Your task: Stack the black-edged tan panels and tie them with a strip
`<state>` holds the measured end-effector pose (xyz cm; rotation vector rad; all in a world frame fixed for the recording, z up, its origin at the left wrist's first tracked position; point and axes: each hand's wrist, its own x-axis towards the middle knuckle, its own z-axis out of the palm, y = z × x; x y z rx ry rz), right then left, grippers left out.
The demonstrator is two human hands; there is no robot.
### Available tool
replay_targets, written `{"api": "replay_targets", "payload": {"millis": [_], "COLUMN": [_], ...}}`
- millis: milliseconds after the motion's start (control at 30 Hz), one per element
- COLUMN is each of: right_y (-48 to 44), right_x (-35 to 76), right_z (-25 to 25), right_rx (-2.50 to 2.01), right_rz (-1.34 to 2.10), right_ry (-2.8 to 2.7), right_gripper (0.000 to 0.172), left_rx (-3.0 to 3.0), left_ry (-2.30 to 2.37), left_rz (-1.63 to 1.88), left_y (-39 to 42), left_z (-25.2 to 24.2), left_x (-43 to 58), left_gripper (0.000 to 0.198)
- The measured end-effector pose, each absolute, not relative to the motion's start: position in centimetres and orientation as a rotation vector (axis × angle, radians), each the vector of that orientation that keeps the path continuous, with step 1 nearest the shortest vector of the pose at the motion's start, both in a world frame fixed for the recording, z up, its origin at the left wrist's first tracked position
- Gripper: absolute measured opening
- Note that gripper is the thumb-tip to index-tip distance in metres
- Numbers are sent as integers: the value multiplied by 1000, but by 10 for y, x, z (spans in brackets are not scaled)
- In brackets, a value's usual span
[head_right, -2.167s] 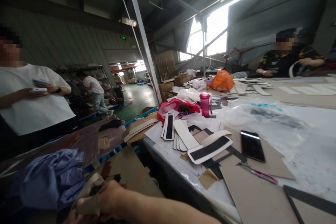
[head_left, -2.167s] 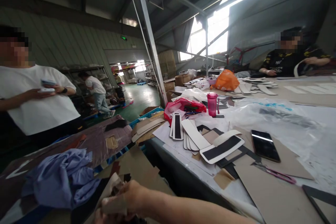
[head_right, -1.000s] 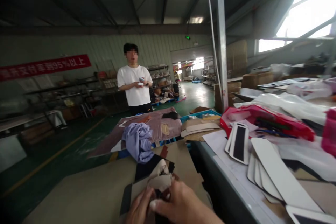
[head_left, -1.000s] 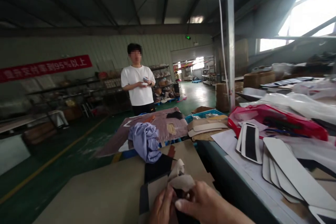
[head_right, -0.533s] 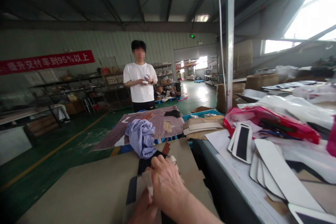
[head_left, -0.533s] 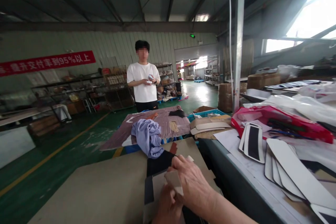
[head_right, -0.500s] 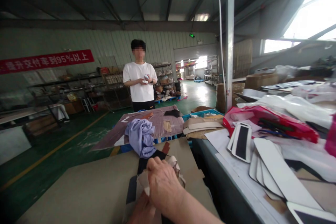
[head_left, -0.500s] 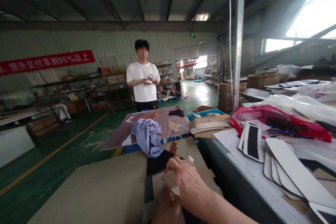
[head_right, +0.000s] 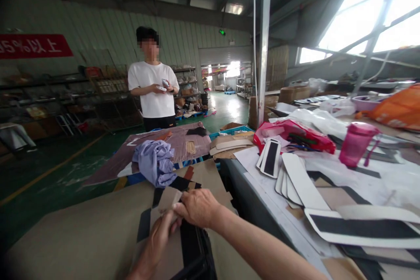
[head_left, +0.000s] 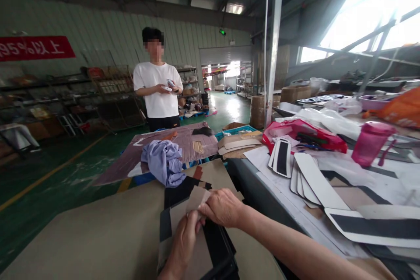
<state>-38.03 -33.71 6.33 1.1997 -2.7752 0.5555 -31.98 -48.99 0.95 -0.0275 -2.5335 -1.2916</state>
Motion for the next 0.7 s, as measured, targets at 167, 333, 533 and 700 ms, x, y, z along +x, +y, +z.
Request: {"api": "replay_targets", "payload": {"millis": [167,333,533,700], "right_y": [-337,-349,-354,-357], "right_x": [-369,-363,-378,-380], "right_z": [57,53,52,55], "right_rx": [1132,1002,708,534], "right_rz": [676,901,1291,1460], "right_ry": [-2825,-2874,-2954,-3041], "right_gripper": [34,20,34,34], "left_rx": [-201,-164,-148,-481], "left_ry": [-2536,-2475,-2342,-2431], "left_rz": [-1085,-1039,-721,-432], "left_y": [-493,-489,-489,-476], "left_z": [13,14,11,2], "left_x": [-320,-324,-313,-293], "left_gripper": [27,40,35,27]}}
